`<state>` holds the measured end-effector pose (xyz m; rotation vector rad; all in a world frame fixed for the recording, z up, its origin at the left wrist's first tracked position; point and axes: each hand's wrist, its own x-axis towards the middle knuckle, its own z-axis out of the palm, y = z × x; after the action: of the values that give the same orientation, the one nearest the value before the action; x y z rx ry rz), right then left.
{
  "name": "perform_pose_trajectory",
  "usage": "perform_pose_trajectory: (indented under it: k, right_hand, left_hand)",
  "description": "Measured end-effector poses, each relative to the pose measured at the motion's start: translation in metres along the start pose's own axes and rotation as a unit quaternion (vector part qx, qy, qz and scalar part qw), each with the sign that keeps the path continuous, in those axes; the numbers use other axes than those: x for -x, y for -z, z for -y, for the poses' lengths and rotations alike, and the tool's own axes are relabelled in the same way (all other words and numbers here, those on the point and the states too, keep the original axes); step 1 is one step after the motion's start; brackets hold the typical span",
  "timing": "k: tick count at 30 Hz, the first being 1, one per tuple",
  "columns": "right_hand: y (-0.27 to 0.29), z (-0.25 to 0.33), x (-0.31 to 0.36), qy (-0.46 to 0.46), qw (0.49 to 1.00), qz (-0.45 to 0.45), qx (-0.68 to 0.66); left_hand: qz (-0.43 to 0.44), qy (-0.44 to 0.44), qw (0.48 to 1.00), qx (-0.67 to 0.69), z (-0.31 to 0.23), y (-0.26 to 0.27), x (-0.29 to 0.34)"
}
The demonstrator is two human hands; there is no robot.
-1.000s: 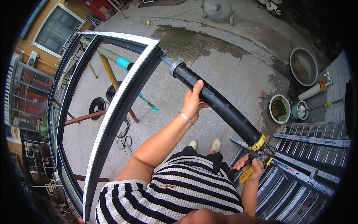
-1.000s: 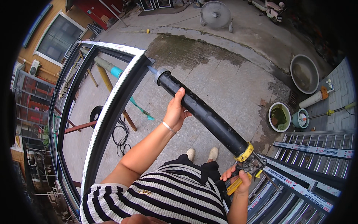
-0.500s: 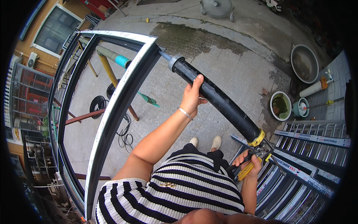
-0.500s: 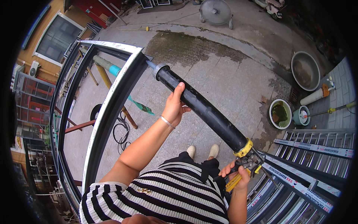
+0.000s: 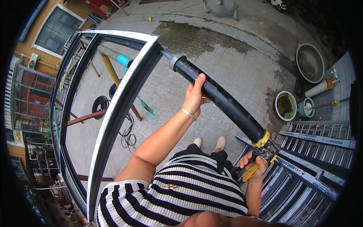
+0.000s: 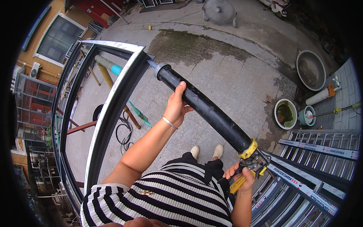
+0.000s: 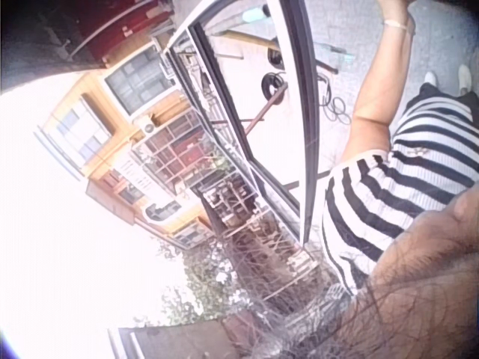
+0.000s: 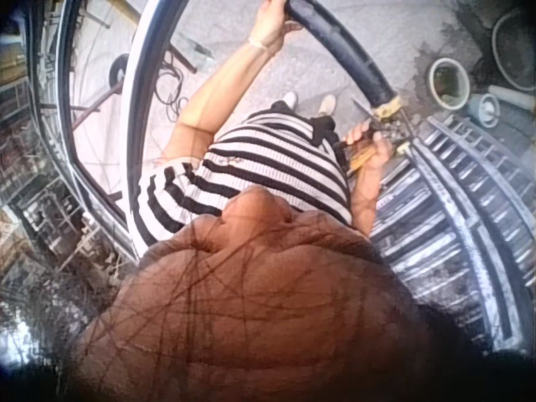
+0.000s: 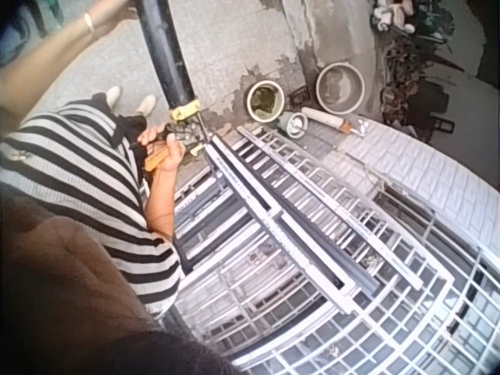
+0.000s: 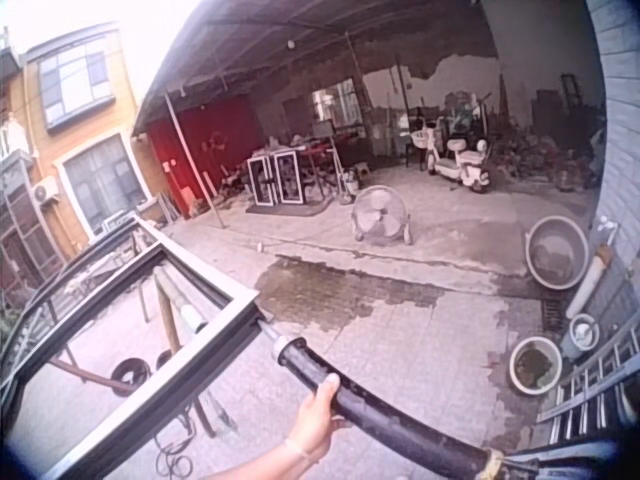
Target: The person walks across a workshop yard carrying tools, picks up a caulking gun, and applies sealant along the edges of a metal frame.
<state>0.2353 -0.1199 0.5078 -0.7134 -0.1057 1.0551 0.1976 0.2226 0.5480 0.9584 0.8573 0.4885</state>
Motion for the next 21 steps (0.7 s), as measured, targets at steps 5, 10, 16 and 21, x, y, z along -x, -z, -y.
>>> perform_pose_trajectory:
  k: [5,10,16,21]
  right_hand:
    - [0.0009,0.0005,0.0003,-0.002,1.0,0.007,-0.004]
    - [0.0007,0.0004,0.0007,-0.007,1.0,0.007,-0.002]
    - [0.002,0.0011,0.0024,-0.015,1.0,0.002,-0.003]
    - [0.0039,0.0017,0.0036,-0.022,1.0,0.002,-0.005]
  left_hand:
    - [-0.006,0.012,1.0,-0.003,0.0007,0.0008,-0.0011]
    - [0.004,0.011,1.0,-0.008,0.0006,0.0021,0.0002]
    - [-0.005,0.005,1.0,0.005,0.0035,0.0026,0.0037]
    - [-0.004,0.005,1.0,0.006,0.0066,0.0051,0.0059]
